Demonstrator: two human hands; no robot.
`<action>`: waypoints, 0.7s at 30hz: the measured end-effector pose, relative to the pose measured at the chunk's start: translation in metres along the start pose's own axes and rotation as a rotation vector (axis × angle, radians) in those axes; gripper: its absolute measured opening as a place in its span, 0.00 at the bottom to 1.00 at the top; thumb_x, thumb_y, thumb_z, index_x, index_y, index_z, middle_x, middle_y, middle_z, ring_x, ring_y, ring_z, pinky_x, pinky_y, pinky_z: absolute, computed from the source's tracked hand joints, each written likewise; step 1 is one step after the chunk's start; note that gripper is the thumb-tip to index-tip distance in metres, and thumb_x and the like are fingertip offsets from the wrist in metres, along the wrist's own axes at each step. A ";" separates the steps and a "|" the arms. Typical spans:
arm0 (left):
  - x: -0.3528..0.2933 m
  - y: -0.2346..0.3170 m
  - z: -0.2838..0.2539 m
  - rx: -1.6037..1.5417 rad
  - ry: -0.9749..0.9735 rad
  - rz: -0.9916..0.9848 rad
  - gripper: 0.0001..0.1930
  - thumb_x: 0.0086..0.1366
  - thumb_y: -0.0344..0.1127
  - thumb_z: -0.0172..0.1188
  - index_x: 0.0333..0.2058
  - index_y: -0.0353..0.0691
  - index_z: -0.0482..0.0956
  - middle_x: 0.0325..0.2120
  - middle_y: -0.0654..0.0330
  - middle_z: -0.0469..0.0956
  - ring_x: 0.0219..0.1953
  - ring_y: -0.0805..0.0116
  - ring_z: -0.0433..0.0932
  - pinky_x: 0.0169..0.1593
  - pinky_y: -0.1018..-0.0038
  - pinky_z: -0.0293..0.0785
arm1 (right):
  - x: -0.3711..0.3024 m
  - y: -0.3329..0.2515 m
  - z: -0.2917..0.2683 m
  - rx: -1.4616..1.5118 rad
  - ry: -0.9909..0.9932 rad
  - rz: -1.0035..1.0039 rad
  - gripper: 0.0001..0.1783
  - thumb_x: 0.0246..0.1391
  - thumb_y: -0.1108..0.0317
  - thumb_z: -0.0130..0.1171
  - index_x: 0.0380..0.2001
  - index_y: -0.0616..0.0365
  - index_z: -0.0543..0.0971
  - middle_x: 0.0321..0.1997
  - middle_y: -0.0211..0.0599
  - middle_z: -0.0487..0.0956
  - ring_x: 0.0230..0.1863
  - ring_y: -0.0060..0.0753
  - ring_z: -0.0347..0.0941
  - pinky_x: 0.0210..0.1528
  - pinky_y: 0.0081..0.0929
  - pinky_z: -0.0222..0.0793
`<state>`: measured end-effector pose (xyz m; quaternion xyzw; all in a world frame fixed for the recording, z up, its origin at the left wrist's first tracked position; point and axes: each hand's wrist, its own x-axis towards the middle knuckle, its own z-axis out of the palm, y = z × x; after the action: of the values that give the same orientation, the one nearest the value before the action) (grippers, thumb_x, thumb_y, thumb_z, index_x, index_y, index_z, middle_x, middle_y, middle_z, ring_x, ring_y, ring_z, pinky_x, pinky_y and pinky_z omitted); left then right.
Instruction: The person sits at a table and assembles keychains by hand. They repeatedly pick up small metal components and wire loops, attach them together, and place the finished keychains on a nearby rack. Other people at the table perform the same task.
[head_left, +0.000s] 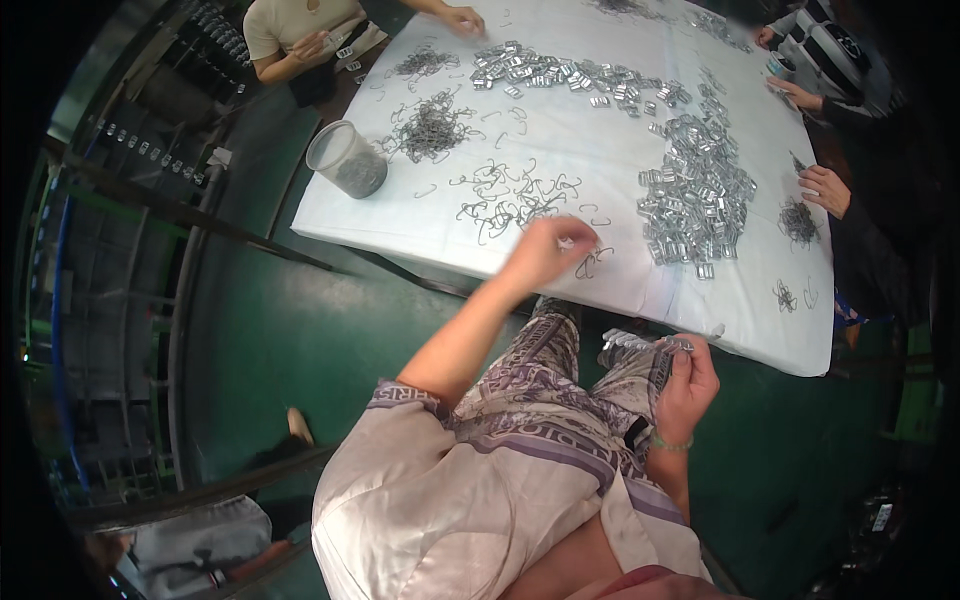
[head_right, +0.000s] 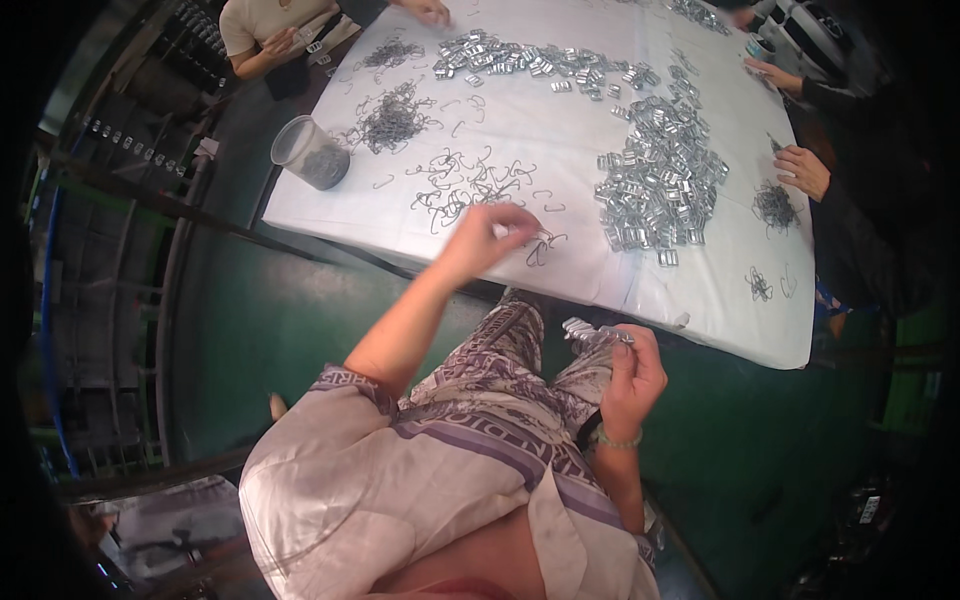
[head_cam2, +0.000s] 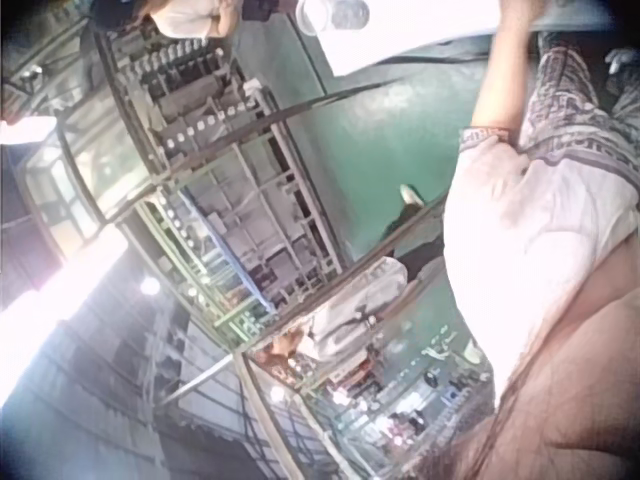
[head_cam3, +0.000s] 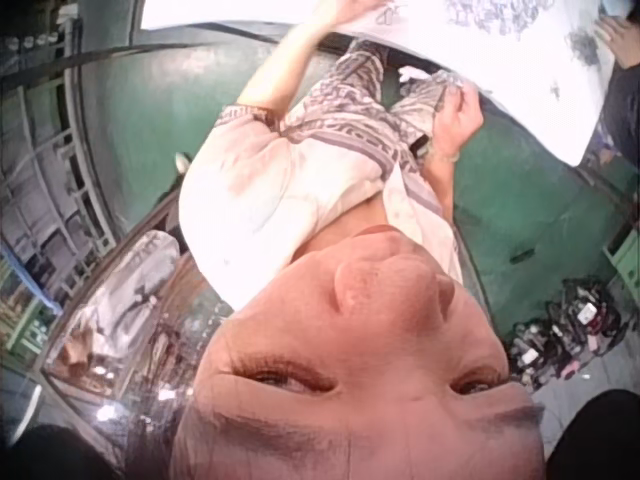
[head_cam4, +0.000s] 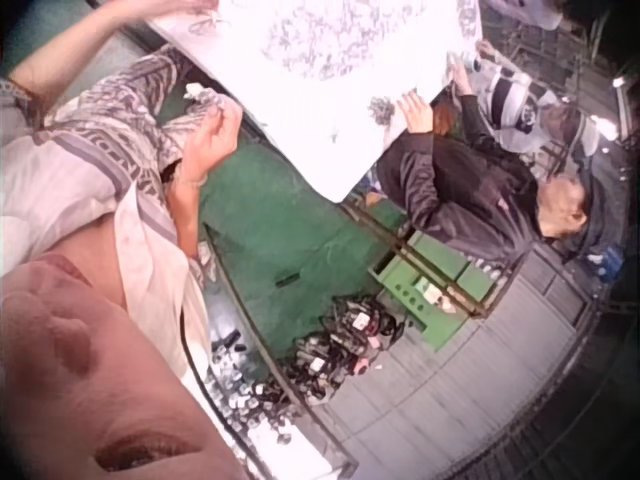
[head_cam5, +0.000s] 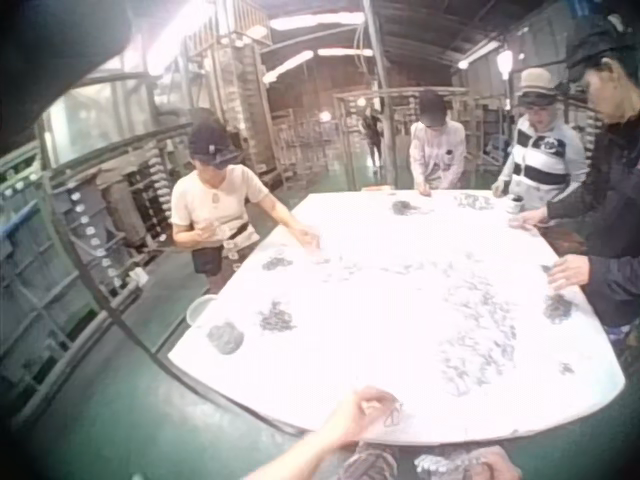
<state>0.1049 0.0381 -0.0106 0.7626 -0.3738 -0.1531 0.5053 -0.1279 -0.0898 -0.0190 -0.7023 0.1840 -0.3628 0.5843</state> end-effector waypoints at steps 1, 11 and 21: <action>0.011 -0.027 -0.011 0.121 0.129 0.013 0.07 0.58 0.29 0.60 0.34 0.36 0.82 0.32 0.57 0.82 0.35 0.68 0.80 0.42 0.73 0.73 | 0.000 -0.001 0.000 -0.014 -0.007 -0.007 0.09 0.61 0.72 0.49 0.34 0.69 0.74 0.32 0.37 0.76 0.34 0.24 0.72 0.41 0.20 0.67; 0.078 -0.186 -0.153 0.791 0.780 -0.413 0.21 0.57 0.36 0.60 0.51 0.50 0.74 0.56 0.53 0.66 0.57 0.52 0.64 0.58 0.60 0.64 | -0.002 -0.003 0.005 0.009 -0.039 0.067 0.07 0.58 0.75 0.51 0.33 0.69 0.74 0.33 0.36 0.76 0.35 0.24 0.70 0.40 0.20 0.65; 0.121 -0.125 -0.170 0.699 0.402 -0.325 0.11 0.47 0.30 0.62 0.32 0.46 0.76 0.34 0.55 0.78 0.40 0.55 0.77 0.44 0.65 0.72 | -0.005 0.000 0.012 -0.017 -0.107 0.047 0.10 0.61 0.70 0.50 0.36 0.69 0.74 0.30 0.32 0.76 0.33 0.18 0.69 0.37 0.17 0.64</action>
<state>0.3416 0.0881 -0.0286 0.9513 -0.1727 0.0565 0.2489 -0.1226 -0.0777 -0.0207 -0.7211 0.1719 -0.3094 0.5956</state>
